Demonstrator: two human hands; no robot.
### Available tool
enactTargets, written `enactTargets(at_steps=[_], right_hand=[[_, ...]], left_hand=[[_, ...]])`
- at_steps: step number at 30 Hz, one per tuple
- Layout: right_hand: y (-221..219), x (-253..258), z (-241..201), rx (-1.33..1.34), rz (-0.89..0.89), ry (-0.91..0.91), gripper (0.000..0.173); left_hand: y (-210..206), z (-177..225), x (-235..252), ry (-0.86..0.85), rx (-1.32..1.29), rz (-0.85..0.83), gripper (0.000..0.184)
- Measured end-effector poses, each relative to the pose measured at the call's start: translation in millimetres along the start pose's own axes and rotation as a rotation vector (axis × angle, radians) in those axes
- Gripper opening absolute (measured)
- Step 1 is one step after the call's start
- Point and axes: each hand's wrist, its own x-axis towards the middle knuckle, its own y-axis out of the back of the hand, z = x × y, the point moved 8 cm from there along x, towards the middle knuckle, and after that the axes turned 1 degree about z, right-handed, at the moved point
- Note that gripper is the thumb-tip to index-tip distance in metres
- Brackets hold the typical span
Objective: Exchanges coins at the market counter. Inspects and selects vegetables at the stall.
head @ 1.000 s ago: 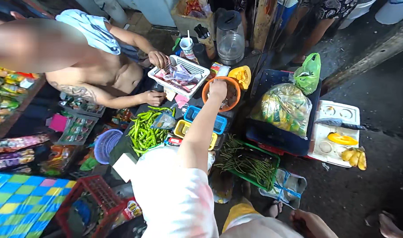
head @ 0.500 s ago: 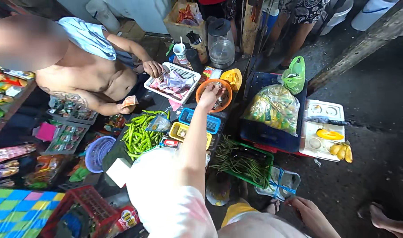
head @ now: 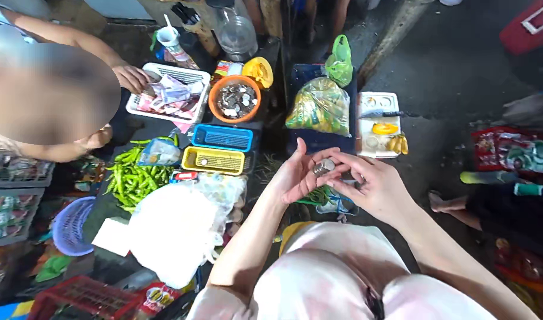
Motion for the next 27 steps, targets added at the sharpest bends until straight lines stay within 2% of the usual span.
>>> enactTargets(at_steps=[3, 8, 18, 24, 27], right_hand=[[3.6, -10.6, -0.6, -0.029, -0.092, 0.010, 0.047], [22.0, -25.1, -1.1, -0.009, -0.052, 0.060, 0.038], [36.3, -26.1, 0.3, 0.037, -0.078, 0.103, 0.035], [43.1, -27.3, -7.2, -0.065, -0.023, 0.165, 0.038], [43.0, -27.0, -8.9, -0.107, -0.028, 0.179, 0.033]], left_hand=[[-21.1, -19.4, -9.6, 0.100, -0.067, -0.075, 0.082], [-33.6, -23.7, -15.5, 0.141, -0.013, -0.116, 0.087], [-44.0, -26.0, -8.9, 0.164, -0.003, -0.146, 0.089], [-53.0, -25.0, -7.0, 0.146, -0.010, -0.193, 0.082], [-55.8, -25.8, -7.0, 0.166, 0.002, -0.188, 0.083]])
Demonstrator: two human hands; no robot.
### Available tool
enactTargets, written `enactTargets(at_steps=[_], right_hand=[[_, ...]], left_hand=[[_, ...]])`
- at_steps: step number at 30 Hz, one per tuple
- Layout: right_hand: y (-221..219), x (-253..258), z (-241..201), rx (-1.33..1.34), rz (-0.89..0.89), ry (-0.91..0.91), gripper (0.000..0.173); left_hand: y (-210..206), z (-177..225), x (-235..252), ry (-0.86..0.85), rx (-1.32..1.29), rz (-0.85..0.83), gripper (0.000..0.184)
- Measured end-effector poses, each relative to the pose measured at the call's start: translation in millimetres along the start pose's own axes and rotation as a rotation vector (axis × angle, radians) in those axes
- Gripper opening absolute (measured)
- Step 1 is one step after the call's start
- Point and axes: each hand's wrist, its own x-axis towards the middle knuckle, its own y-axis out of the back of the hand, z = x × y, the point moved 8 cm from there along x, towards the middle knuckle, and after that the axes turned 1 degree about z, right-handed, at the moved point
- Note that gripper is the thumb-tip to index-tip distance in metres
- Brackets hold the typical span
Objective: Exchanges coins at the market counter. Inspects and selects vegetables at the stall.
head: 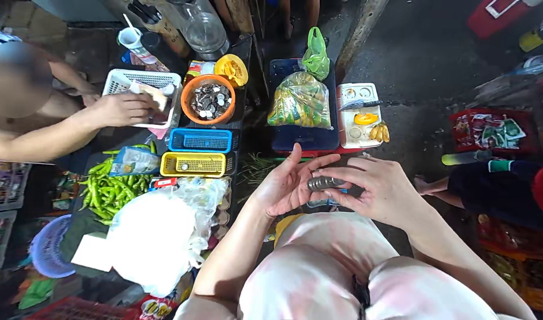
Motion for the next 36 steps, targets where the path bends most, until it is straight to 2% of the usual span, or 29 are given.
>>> enactTargets(at_steps=[7, 11, 20, 26, 31, 33, 36], right_hand=[[1.7, -2.3, 1.1, 0.019, -0.007, -0.020, 0.028], [-0.1, -2.5, -5.3, -0.012, -0.018, -0.003, 0.034], [-4.8, -3.6, -13.1, -0.003, -0.004, 0.010, 0.028], [-12.3, -2.6, -21.9, -0.034, -0.019, 0.020, 0.033], [-16.9, -2.8, -22.5, -0.070, -0.018, 0.011, 0.028], [-17.3, -4.5, -19.5, -0.066, -0.020, -0.017, 0.030], [-17.0, -3.5, -18.2, -0.054, -0.005, -0.046, 0.042]], left_hand=[[-0.3, -2.3, 0.7, 0.002, 0.050, 0.009, 0.086], [-0.6, -4.2, -0.4, 0.000, 0.022, -0.002, 0.084], [-0.1, -8.5, -6.1, 0.020, 0.022, 0.004, 0.084], [1.4, -8.5, -8.9, 0.026, 0.024, -0.007, 0.081], [3.0, -9.7, -8.1, 0.050, 0.024, -0.004, 0.081], [4.5, -10.8, -7.2, 0.051, 0.038, -0.010, 0.081], [8.7, -9.2, -5.1, 0.041, 0.097, 0.036, 0.076]])
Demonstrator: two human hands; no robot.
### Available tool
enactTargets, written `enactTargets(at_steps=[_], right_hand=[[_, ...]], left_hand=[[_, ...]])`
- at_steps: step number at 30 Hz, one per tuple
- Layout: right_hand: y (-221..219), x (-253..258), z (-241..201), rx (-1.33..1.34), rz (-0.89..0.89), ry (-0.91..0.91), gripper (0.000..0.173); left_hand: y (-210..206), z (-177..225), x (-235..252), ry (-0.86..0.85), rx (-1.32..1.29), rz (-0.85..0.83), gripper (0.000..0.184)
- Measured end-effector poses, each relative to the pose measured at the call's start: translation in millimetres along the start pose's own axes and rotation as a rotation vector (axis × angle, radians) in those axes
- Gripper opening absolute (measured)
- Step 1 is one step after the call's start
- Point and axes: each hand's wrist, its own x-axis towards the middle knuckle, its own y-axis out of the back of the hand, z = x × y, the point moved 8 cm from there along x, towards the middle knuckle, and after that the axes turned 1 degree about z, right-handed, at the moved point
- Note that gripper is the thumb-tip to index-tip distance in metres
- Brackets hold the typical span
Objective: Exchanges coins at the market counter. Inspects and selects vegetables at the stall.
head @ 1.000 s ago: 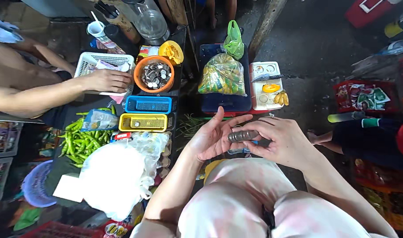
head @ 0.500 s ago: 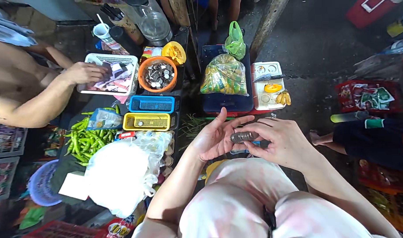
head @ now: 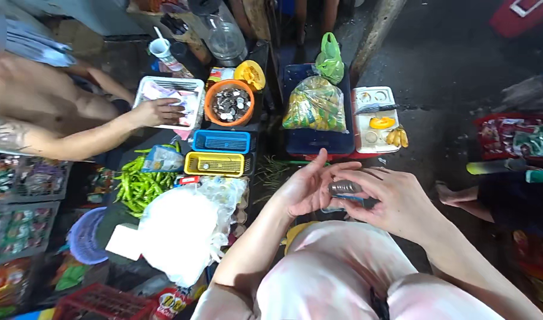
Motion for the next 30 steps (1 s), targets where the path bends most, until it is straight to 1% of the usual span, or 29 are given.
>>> enactTargets(at_steps=[1, 2, 3, 4, 5, 6, 7, 8, 9, 10, 11, 13, 15, 17, 19, 20, 21, 22, 23, 24, 25, 26, 27, 28, 29, 30], right_hand=[[0.0, 0.9, 0.2, 0.020, 0.024, -0.006, 0.045], [-0.1, 1.4, 1.2, 0.039, 0.045, -0.016, 0.046], [-0.4, 1.5, 3.7, 0.057, 0.069, -0.031, 0.046], [-1.5, 0.8, 7.1, 0.070, 0.088, -0.049, 0.046], [-3.5, -0.8, 10.9, 0.079, 0.090, -0.070, 0.044], [-6.3, -3.0, 15.0, 0.082, 0.085, -0.092, 0.043], [-9.5, -5.8, 19.2, 0.080, 0.076, -0.112, 0.042], [-13.3, -9.6, 23.1, 0.071, 0.064, -0.131, 0.041], [-17.3, -13.9, 27.2, 0.060, 0.053, -0.148, 0.041], [-21.3, -18.6, 31.9, 0.048, 0.046, -0.167, 0.041], [-25.4, -23.8, 36.5, 0.037, 0.039, -0.190, 0.041], [-33.7, -34.7, 45.4, 0.018, 0.025, -0.250, 0.041], [-40.6, -44.7, 53.7, -0.005, -0.002, -0.322, 0.040], [-45.1, -54.9, 62.5, -0.020, -0.027, -0.387, 0.041], [-48.0, -65.5, 73.9, -0.013, -0.037, -0.456, 0.041], [-48.2, -71.3, 81.3, 0.037, -0.043, -0.525, 0.040], [-47.0, -77.7, 89.2, 0.150, -0.058, -0.636, 0.036], [-45.0, -85.4, 97.1, 0.333, -0.063, -0.790, 0.032], [-42.6, -94.5, 104.5, 0.561, -0.013, -0.950, 0.029], [-39.6, -103.8, 110.1, 0.812, 0.092, -1.079, 0.029], [-36.0, -111.8, 114.3, 1.055, 0.233, -1.157, 0.031], [-31.3, -120.1, 117.2, 1.260, 0.381, -1.193, 0.032], [-25.4, -129.5, 119.8, 1.419, 0.528, -1.206, 0.032], [-18.6, -140.1, 122.1, 1.530, 0.659, -1.211, 0.032], [-11.7, -151.6, 124.2, 1.597, 0.752, -1.192, 0.033], [-4.8, -163.9, 126.0, 1.634, 0.810, -1.149, 0.034]], left_hand=[[5.2, 3.4, 1.1, -0.003, 0.038, 0.057, 0.071], [15.0, 10.2, 2.0, -0.010, 0.116, 0.156, 0.063], [29.4, 22.3, 2.5, -0.022, 0.258, 0.290, 0.051], [48.9, 41.0, 1.1, -0.052, 0.486, 0.441, 0.040], [74.6, 66.7, -4.0, -0.098, 0.771, 0.612, 0.033], [104.6, 96.7, -12.3, -0.115, 1.046, 0.788, 0.033], [136.4, 128.2, -22.5, -0.092, 1.244, 0.963, 0.038], [169.7, 157.7, -33.9, -0.072, 1.360, 1.122, 0.042], [201.1, 183.8, -45.4, -0.055, 1.423, 1.248, 0.042], [228.0, 206.8, -55.4, -0.049, 1.468, 1.342, 0.039], [250.6, 225.4, -62.4, -0.036, 1.509, 1.398, 0.035], [289.0, 248.5, -67.4, 0.017, 1.576, 1.413, 0.035], [315.6, 257.0, -64.8, 0.055, 1.624, 1.382, 0.039], [328.5, 257.2, -60.8, 0.069, 1.634, 1.394, 0.042], [334.0, 256.6, -57.3, 0.070, 1.628, 1.434, 0.041], [335.2, 257.1, -56.2, 0.062, 1.628, 1.450, 0.037], [334.1, 257.1, -56.3, 0.043, 1.627, 1.466, 0.034], [331.1, 256.3, -56.9, 0.007, 1.620, 1.483, 0.035], [324.9, 253.9, -56.9, -0.051, 1.581, 1.498, 0.041], [315.6, 249.5, -56.9, -0.127, 1.495, 1.517, 0.046], [303.7, 242.4, -56.1, -0.227, 1.362, 1.533, 0.048], [288.6, 231.3, -52.7, -0.340, 1.204, 1.529, 0.047], [269.5, 215.2, -43.4, -0.441, 1.055, 1.472, 0.042], [245.7, 194.5, -28.8, -0.505, 0.940, 1.380, 0.030], [220.7, 168.9, -11.6, -0.508, 0.865, 1.257, 0.019], [197.7, 137.9, 7.8, -0.435, 0.871, 1.139, 0.015]])
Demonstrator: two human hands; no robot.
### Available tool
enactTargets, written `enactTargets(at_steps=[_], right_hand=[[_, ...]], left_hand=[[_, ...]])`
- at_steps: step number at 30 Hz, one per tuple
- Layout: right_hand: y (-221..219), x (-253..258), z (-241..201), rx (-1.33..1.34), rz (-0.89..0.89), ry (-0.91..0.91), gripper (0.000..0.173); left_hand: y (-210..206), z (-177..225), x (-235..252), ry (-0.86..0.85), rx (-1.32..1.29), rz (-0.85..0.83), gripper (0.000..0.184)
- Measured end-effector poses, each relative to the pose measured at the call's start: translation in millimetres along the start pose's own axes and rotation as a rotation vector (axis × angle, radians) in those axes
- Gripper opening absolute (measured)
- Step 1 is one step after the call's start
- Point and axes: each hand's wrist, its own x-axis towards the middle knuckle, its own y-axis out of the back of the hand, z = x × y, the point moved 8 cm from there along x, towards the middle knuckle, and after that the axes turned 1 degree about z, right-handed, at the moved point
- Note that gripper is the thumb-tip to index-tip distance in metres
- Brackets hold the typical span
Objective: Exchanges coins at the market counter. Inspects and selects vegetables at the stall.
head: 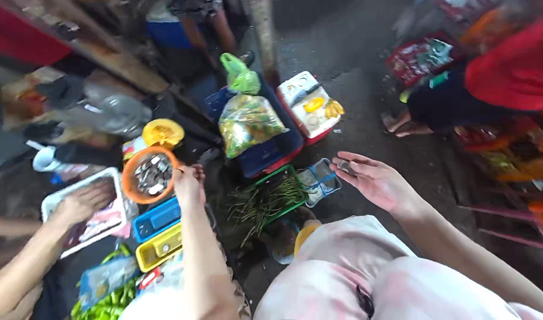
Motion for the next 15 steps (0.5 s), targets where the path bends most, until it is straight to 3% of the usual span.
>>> enactTargets(at_steps=[6, 9, 12, 15], right_hand=[[86.1, -51.2, -42.7, 0.207, -0.092, 0.136, 0.046], [155.1, -86.8, -58.3, -0.040, 0.075, 0.139, 0.044], [250.4, -125.7, -51.5, -0.279, 0.276, 0.035, 0.030], [324.9, -176.8, -41.4, -0.035, 0.393, -0.012, 0.029]], left_hand=[[-220.3, -86.7, -205.8, 0.156, 0.626, -0.996, 0.036], [-302.6, -94.0, -327.0, 0.195, 0.757, -1.329, 0.032], [-378.4, -58.1, -425.9, -0.028, 0.772, -1.488, 0.031], [-442.4, 3.0, -525.4, -0.587, 0.625, -1.498, 0.035]])
